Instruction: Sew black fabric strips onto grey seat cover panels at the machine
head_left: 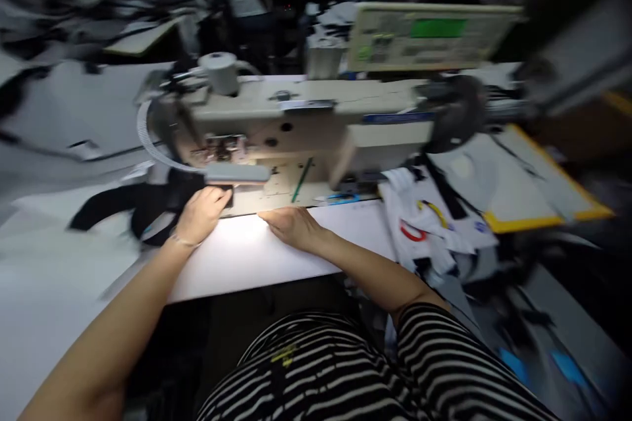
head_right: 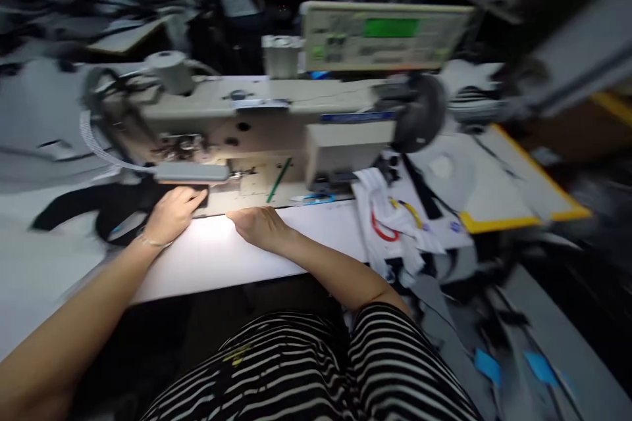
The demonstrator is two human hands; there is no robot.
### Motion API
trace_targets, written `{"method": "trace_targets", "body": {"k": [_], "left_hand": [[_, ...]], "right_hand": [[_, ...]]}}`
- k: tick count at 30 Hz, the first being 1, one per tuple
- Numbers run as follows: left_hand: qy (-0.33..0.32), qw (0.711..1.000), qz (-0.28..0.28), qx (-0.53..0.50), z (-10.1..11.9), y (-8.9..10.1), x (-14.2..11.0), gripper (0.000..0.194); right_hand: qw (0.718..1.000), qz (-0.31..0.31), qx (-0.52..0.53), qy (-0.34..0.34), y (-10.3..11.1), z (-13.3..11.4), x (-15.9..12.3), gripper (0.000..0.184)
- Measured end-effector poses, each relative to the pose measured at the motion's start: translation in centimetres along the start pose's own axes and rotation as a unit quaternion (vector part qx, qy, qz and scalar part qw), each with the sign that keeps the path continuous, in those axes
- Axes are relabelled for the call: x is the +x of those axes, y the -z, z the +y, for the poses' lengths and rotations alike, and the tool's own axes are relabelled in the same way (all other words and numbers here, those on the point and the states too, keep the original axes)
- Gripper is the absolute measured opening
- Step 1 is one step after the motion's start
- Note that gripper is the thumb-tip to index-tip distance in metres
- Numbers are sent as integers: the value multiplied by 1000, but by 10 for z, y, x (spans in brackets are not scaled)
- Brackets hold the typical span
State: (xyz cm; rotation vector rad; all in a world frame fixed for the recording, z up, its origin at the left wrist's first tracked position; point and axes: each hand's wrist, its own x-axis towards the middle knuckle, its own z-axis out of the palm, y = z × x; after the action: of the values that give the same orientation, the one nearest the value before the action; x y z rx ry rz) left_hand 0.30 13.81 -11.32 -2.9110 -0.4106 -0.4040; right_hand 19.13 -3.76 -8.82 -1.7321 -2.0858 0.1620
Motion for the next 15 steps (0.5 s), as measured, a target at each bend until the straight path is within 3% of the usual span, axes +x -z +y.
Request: {"method": "trace_targets", "body": {"k": [2, 4, 7, 9, 10, 12, 15], "left_hand": [[-21, 999, 18, 32, 4, 0, -4, 43], [-55, 997, 46, 28, 5, 1, -7, 58], [-73, 994, 77, -4, 7, 3, -8, 70], [-78, 992, 95, -13, 9, 4, -8, 72], [-77, 991, 108, -12, 11, 4, -8, 73], [-71, 988, 136, -3, 12, 3, -7, 73], [-80, 982, 171, -5, 13, 0, -7, 68]], "right_hand": [[990, 112, -29, -78, 36, 24, -50, 29], [955, 214, -88, -184, 74, 53, -105, 32], [842, 271, -196, -424, 121, 93, -187, 29], [770, 227, -233, -549, 139, 115, -229, 26], [751, 197, -240, -582, 143, 124, -245, 25], [749, 127, -231, -608, 143, 137, -265, 24], [758, 48, -235, -607, 136, 145, -271, 25]]}}
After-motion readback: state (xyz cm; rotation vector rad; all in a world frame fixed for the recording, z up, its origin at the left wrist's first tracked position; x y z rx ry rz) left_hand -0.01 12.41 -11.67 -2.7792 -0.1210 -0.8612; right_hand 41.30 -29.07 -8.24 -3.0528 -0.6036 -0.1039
